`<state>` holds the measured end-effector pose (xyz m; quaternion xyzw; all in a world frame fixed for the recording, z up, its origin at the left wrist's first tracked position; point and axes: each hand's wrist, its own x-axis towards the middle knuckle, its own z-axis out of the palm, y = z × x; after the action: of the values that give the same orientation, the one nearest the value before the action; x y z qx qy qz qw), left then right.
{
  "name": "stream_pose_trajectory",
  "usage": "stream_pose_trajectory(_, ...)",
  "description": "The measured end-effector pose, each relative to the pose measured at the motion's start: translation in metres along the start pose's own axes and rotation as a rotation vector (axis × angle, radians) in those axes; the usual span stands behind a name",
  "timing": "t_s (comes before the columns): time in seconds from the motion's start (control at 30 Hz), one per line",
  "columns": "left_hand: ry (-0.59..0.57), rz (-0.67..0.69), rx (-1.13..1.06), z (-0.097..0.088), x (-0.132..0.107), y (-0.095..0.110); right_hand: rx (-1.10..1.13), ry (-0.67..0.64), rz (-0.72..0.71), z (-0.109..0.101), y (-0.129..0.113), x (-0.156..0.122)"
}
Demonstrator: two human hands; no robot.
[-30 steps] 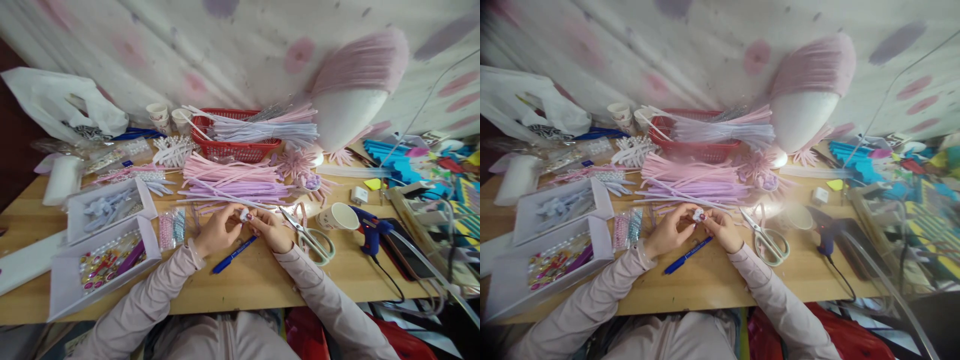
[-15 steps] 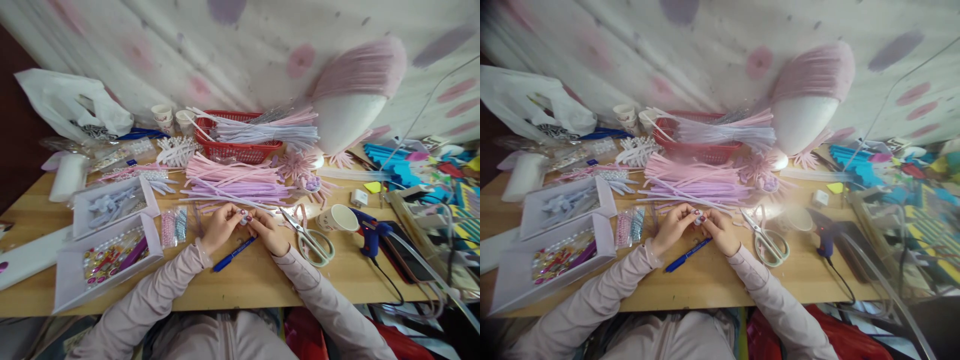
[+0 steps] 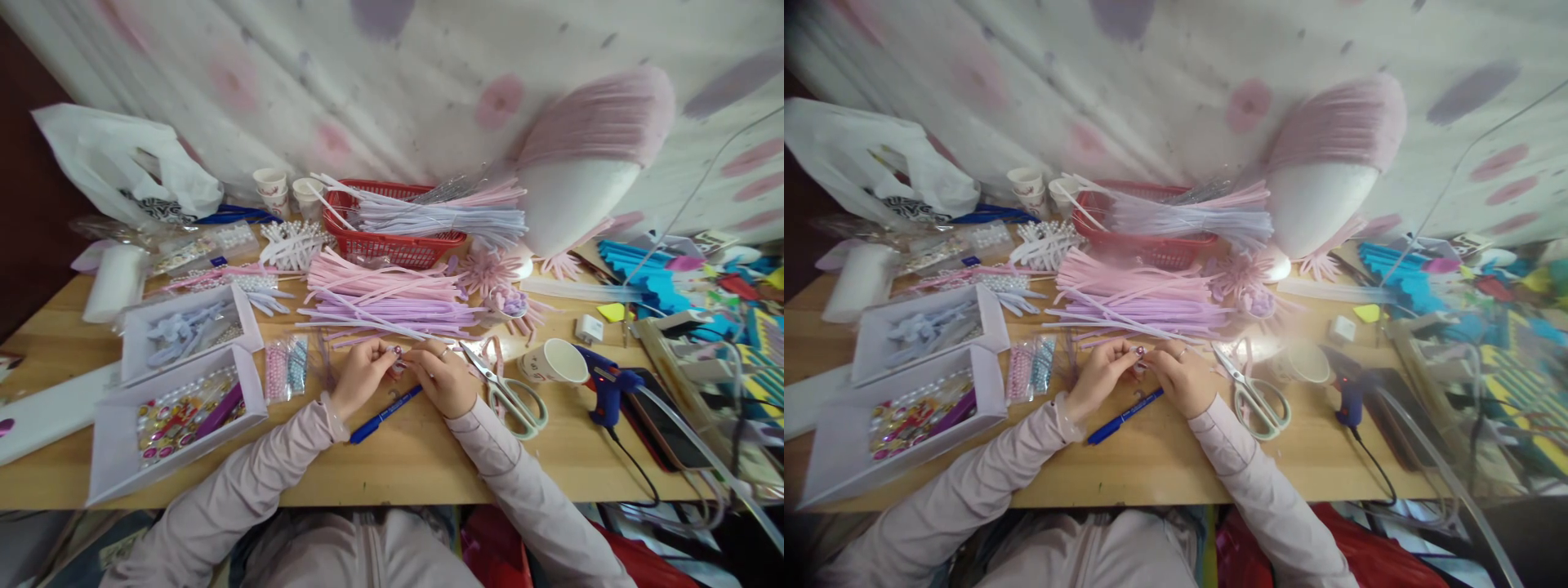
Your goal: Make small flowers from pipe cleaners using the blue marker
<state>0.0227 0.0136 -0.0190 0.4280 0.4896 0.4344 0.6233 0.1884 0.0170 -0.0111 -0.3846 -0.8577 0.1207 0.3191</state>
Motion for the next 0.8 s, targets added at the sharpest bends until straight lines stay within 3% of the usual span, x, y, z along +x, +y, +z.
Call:
stream_pose_trajectory(0.2, 0.069, 0.041, 0.012, 0.004, -0.001, -0.006, -0.258, -0.077, -0.105, 0.001, 0.001, -0.001)
stream_pose_trajectory(0.53, 0.055, -0.061, -0.189, 0.010, -0.008, 0.004, -0.301, 0.076, -0.270, 0.000, 0.008, -0.010)
stream_pose_trajectory(0.67, 0.104, 0.029, -0.168, 0.012, -0.014, 0.004, -0.245, 0.089, -0.231, -0.001, 0.005, -0.008)
stream_pose_trajectory(0.8, 0.136, 0.210, 0.018, 0.008, -0.012, 0.001, -0.310, 0.128, -0.154, 0.000, -0.001, 0.000)
